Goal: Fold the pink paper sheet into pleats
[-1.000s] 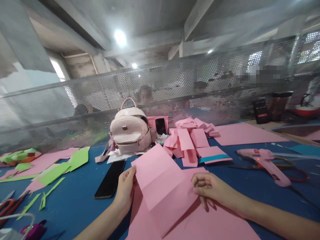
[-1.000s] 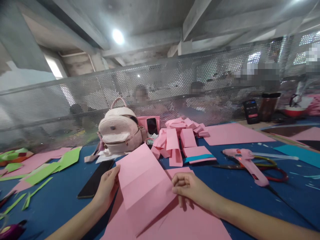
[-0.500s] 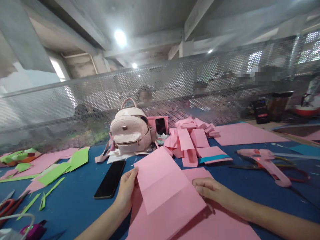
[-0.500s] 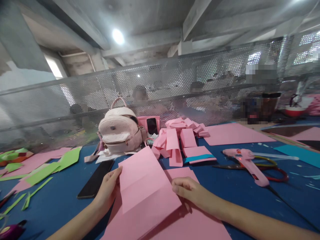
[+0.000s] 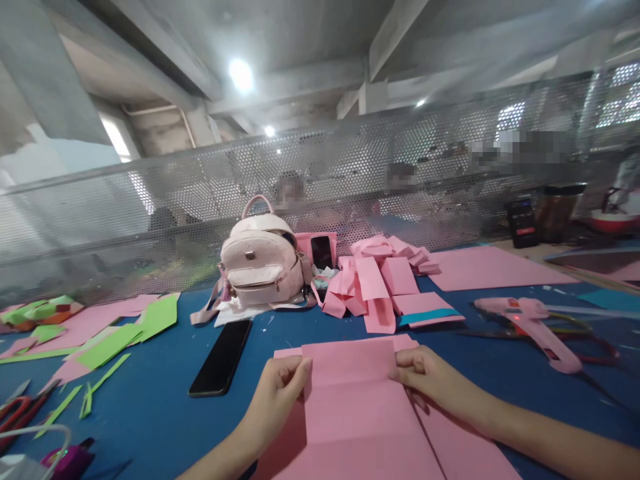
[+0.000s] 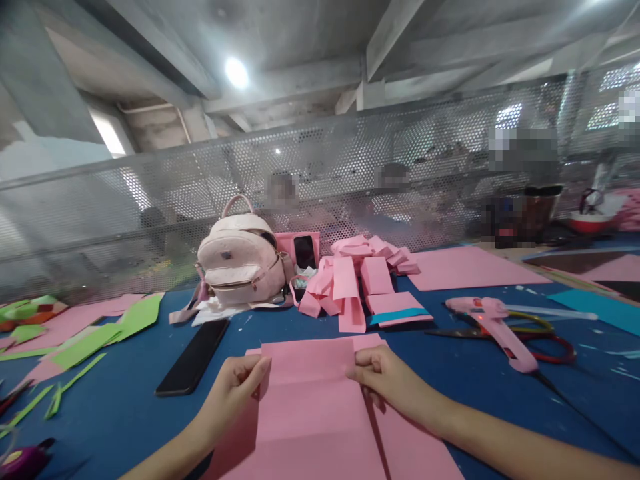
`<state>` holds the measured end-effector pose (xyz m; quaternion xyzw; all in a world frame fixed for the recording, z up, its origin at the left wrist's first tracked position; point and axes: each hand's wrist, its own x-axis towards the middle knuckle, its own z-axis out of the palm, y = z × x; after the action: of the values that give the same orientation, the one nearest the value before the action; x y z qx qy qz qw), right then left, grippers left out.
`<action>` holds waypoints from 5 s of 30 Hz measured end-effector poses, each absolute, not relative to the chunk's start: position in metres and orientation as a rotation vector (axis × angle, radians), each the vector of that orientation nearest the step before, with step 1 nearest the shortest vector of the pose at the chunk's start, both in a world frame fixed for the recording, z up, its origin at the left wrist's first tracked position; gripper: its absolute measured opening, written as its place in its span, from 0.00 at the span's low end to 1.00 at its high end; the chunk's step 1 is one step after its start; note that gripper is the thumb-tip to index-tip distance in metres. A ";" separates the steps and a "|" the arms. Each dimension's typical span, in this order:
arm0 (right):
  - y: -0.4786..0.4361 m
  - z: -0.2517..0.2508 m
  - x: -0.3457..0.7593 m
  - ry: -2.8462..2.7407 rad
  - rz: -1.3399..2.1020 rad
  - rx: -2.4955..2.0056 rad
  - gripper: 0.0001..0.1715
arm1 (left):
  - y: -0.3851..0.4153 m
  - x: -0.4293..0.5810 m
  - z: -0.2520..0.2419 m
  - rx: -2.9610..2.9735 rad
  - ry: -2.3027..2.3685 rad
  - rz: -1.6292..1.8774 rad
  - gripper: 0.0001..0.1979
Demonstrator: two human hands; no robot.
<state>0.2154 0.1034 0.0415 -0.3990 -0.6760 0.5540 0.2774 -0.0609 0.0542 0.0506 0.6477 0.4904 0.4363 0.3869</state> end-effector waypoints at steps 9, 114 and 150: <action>0.110 0.036 0.219 -1.736 1.355 -1.119 0.34 | 0.046 -0.057 0.046 1.723 1.238 0.984 0.30; 0.100 0.026 0.224 -2.178 1.316 -1.276 0.35 | 0.069 -0.061 0.025 0.704 0.981 1.423 0.18; 0.117 0.030 0.228 -2.017 1.749 -1.030 0.36 | 0.087 -0.080 0.020 0.670 1.031 1.534 0.17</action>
<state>0.2282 0.1170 0.0296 -0.3562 -0.6981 0.6052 0.1395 -0.0800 0.0871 0.0198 0.2836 0.4365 0.6494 0.5544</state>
